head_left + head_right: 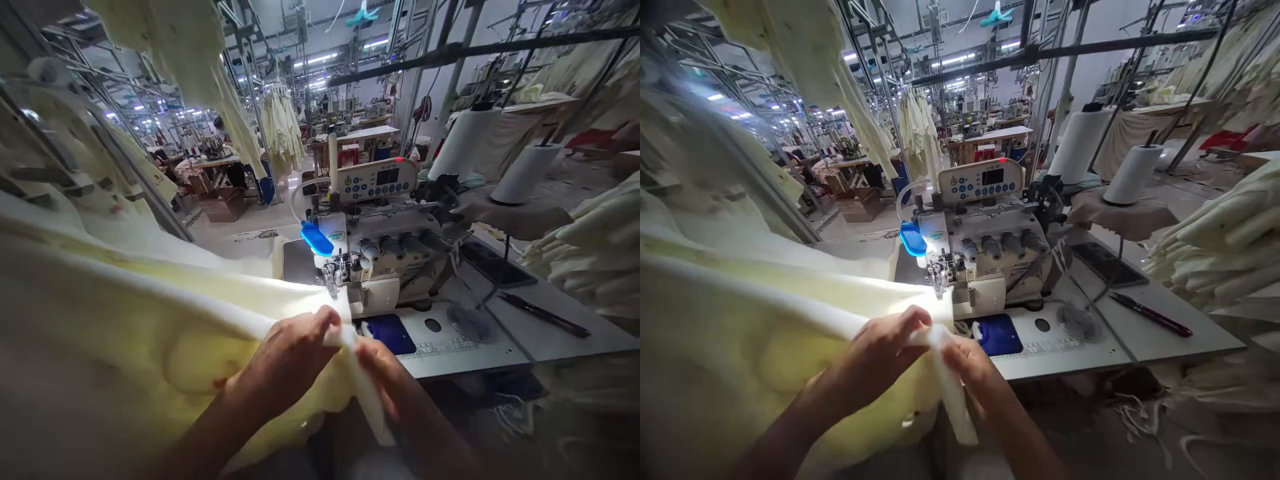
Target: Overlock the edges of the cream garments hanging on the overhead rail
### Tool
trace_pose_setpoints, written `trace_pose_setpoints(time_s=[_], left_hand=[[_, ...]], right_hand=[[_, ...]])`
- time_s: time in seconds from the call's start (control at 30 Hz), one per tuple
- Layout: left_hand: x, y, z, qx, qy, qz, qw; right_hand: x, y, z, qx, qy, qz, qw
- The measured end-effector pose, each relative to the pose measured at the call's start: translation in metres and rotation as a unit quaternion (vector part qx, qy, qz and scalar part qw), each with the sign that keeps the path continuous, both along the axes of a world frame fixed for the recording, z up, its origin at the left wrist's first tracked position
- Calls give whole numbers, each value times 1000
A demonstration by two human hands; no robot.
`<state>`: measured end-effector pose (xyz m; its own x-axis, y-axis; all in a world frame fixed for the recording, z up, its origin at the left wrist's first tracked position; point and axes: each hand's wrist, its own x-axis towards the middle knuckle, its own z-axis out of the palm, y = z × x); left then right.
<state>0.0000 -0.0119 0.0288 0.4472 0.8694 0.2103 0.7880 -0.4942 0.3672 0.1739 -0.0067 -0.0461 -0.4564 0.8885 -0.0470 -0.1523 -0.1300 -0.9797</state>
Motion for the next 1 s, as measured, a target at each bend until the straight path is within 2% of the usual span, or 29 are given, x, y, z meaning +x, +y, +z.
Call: trace_pose_setpoints(time_s=[0.07,0.13,0.23,0.33,0.43,0.53,0.6,0.67,0.8,0.9,1.0], left_hand=[[1,2,-12,6,2,20,1000],[3,3,-25,69,12,61,996],[8,2,-35,160,-8,106,981],[9,6,-28,163,-3,139,977],[3,27,-12,182,106,149,966],[-2,60,-5,144,213,104,961],[-4,78,-10,105,241,72,962],[-6,86,-17,75,233,64,967],[-9,74,-26,23,218,65,973],[-6,61,-26,32,227,60,972],[0,60,-27,47,233,60,969]], right_hand=[[-1,5,-3,27,-14,-76,997],[-3,8,-6,52,-26,-136,989],[-9,2,-10,14,-8,-117,993],[-16,-5,-8,-25,10,-106,994],[-22,1,-2,38,-48,-140,988],[-29,17,-4,100,-136,-216,962],[-33,25,-10,96,-158,-254,949],[-36,26,-16,87,-152,-256,950],[-34,13,-21,89,-138,-223,961],[-29,6,-18,100,-150,-195,964],[-24,9,-13,88,-155,-186,966]])
